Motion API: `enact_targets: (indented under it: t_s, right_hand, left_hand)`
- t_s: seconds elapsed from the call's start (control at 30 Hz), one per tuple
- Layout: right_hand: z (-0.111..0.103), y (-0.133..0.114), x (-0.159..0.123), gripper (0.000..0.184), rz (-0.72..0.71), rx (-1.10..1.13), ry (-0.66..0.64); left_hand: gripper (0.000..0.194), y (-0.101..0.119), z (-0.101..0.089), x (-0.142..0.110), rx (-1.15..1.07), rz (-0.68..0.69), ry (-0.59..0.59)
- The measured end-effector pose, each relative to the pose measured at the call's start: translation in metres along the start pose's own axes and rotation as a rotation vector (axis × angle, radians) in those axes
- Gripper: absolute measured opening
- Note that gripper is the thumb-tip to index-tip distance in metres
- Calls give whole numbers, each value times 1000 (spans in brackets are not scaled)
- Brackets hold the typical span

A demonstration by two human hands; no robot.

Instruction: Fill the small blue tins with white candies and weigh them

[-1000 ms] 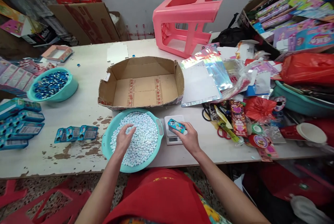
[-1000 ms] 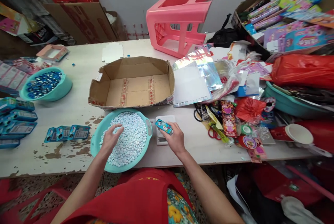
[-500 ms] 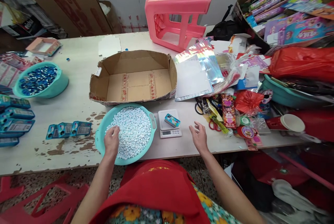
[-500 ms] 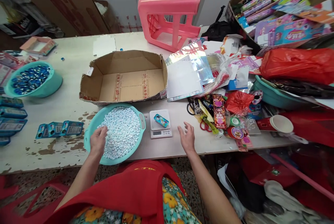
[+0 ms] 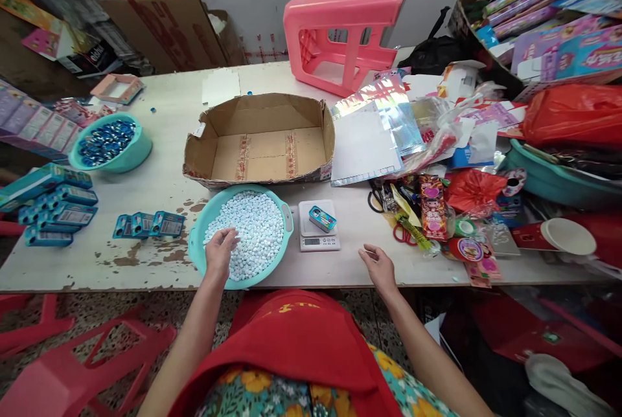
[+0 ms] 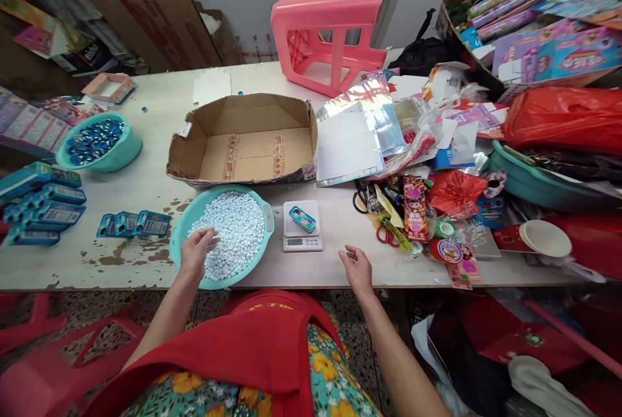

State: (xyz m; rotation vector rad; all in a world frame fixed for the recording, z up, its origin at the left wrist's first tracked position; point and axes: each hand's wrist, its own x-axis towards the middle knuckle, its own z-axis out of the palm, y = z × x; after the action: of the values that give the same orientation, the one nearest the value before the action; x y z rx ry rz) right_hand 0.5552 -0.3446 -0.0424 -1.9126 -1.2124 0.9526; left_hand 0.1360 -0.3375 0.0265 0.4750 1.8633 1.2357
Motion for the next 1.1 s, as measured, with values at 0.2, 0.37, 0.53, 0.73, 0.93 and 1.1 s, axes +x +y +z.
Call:
enact_targets:
  t_s: [0.2, 0.37, 0.53, 0.73, 0.93, 1.1]
  right_hand:
    - [33, -44, 4, 61, -195, 17, -34]
    - [83, -104, 20, 55, -363, -18, -32]
    - [89, -179, 8, 36, -527, -66, -107]
    - [116, -243, -24, 32, -762, -320, -268]
    - [144, -244, -33, 32, -714, -346, -301]
    - [142, -243, -36, 28, -641, -264, -271]
  left_hand:
    - [41, 10, 6, -1, -1, 9, -69]
    - [42, 19, 19, 1, -47, -4, -205]
    - [49, 40, 28, -1, -219, -103, -349]
    - [50, 74, 56, 2, -727, -412, -485]
    - [36, 65, 56, 23, -831, -525, -437]
    - [18, 72, 41, 22, -752, -490, -477]
